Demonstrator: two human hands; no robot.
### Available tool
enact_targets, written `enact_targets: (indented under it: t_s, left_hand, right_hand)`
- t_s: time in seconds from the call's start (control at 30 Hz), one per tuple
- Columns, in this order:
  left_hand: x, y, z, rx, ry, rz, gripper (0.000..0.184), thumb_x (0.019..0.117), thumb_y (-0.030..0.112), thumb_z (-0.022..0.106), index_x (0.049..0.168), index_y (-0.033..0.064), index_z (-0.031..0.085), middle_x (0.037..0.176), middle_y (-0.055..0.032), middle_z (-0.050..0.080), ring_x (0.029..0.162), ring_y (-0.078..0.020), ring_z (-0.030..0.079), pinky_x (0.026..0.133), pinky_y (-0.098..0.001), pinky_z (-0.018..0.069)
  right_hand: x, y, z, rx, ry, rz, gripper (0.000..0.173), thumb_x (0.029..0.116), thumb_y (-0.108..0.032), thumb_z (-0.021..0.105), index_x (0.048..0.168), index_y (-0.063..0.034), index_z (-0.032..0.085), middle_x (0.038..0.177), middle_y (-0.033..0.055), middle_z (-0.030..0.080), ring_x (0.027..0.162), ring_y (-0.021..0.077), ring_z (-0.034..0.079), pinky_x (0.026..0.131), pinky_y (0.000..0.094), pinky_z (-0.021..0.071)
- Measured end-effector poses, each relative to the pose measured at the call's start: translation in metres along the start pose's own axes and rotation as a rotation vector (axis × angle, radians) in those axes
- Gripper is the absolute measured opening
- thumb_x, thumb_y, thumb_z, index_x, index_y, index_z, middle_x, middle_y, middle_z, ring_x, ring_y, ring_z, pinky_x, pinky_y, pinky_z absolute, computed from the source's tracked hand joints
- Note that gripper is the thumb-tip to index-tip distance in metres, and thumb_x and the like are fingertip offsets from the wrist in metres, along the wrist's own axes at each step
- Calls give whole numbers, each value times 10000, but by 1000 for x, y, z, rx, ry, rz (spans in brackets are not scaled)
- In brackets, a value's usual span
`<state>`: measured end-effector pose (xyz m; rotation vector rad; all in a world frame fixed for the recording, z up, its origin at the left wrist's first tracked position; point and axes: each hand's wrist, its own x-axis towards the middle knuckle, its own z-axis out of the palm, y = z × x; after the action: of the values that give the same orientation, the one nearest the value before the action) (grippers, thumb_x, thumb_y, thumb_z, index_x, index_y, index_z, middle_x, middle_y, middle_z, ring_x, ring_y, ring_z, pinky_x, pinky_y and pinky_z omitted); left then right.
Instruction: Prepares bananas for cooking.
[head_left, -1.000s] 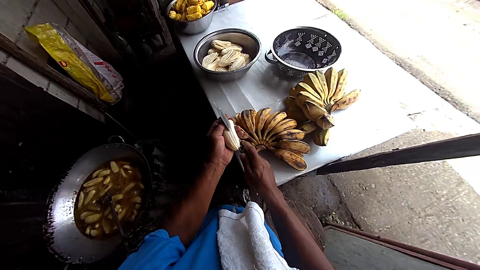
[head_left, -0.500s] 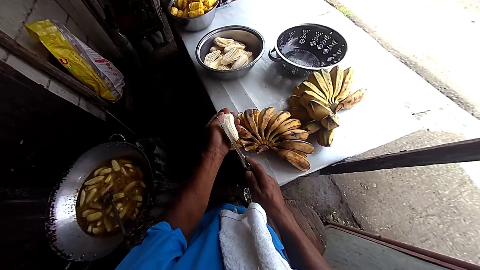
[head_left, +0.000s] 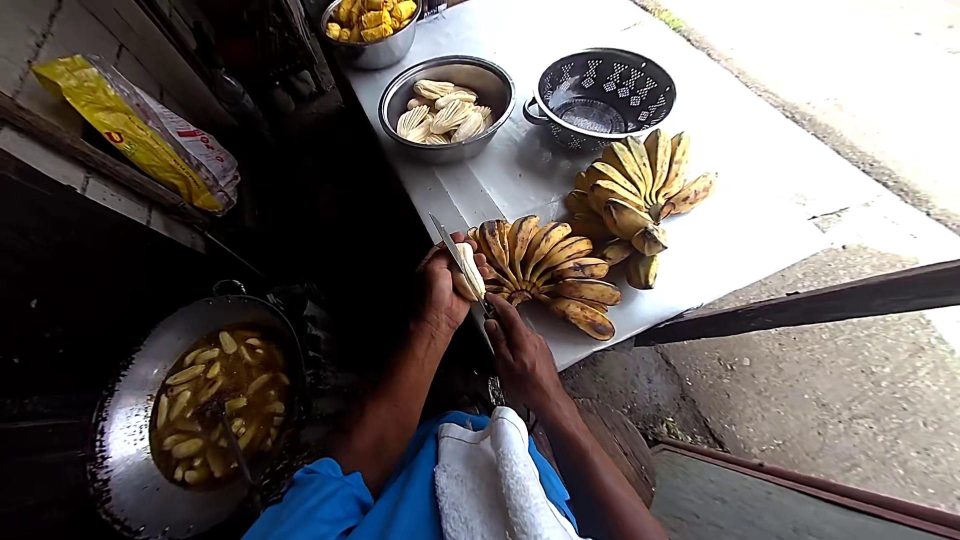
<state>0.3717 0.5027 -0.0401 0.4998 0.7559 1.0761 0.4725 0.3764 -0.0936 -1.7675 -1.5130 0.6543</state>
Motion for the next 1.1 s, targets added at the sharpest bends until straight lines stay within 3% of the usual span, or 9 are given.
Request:
enact_targets:
  t_s: [0.13, 0.23, 0.33, 0.5, 0.6, 0.73, 0.83, 0.97, 1.1]
  left_hand:
    - [-1, 4, -1, -10, 19, 43, 281, 1105, 215, 330, 1252, 114, 548, 1076, -85, 665, 826, -188, 688, 727, -341, 599]
    - [-4, -4, 0, -16, 0, 33, 285, 1104, 207, 322, 1265, 112, 537, 1089, -88, 645, 857, -203, 682, 792, -385, 599]
    - [-1, -6, 5, -13, 9, 11, 293, 1101, 199, 326, 1253, 95, 554, 1052, -88, 647, 846, -201, 683, 787, -380, 602]
    - [22, 9, 0, -64, 48, -14, 298, 1109, 219, 299, 1244, 81, 526, 1010, -99, 659, 827, -211, 693, 753, -384, 608]
    - [27, 16, 1, -48, 124, -21, 323, 1112, 226, 317, 1260, 56, 548, 988, -110, 673, 800, -212, 701, 721, -362, 612]
    - [25, 9, 2, -45, 64, -38, 334, 1117, 237, 294, 1283, 65, 526, 995, -106, 669, 806, -203, 698, 713, -354, 609]
    - [22, -2, 1, -79, -12, -51, 329, 1119, 245, 265, 1215, 75, 530, 971, -98, 662, 808, -204, 697, 707, -352, 608]
    - [18, 5, 2, -55, 30, -45, 328, 1115, 245, 283, 1223, 83, 547, 984, -93, 678, 808, -197, 705, 700, -343, 610]
    - [1, -2, 1, 34, 16, -22, 315, 1116, 275, 305, 1241, 136, 558, 1032, -55, 664, 852, -165, 693, 758, -327, 601]
  right_hand:
    - [-16, 6, 0, 16, -28, 8, 508, 1102, -414, 328, 1508, -162, 502, 1042, 68, 729, 868, 210, 703, 764, 473, 579]
    - [3, 7, -1, 4, -10, 18, 484, 1101, -419, 346, 1499, -196, 505, 910, 79, 704, 773, 235, 675, 715, 489, 553]
    - [17, 8, -1, 7, 12, 14, 474, 1103, -421, 347, 1511, -222, 482, 840, 73, 674, 712, 237, 649, 684, 493, 544]
    - [-28, 5, -8, 110, -41, -1, 499, 1100, -407, 358, 1504, -155, 507, 1001, 47, 714, 782, 159, 672, 715, 418, 578]
    - [-50, 0, -11, 160, -62, -9, 514, 1099, -427, 367, 1497, -138, 516, 999, 31, 710, 776, 121, 661, 700, 374, 579]
    - [-35, 3, -9, 152, -61, 1, 505, 1100, -418, 361, 1497, -145, 513, 988, 41, 714, 777, 141, 666, 713, 392, 574]
    - [-20, 4, -8, 132, -67, 7, 507, 1100, -443, 338, 1497, -178, 509, 940, 46, 705, 746, 165, 660, 708, 426, 564]
    - [-38, 6, -9, 145, -75, 9, 511, 1100, -427, 353, 1500, -150, 509, 995, 43, 718, 782, 146, 670, 719, 402, 576]
    - [-23, 7, -7, 81, -66, 23, 505, 1099, -437, 330, 1490, -176, 514, 938, 50, 708, 766, 184, 666, 709, 440, 561]
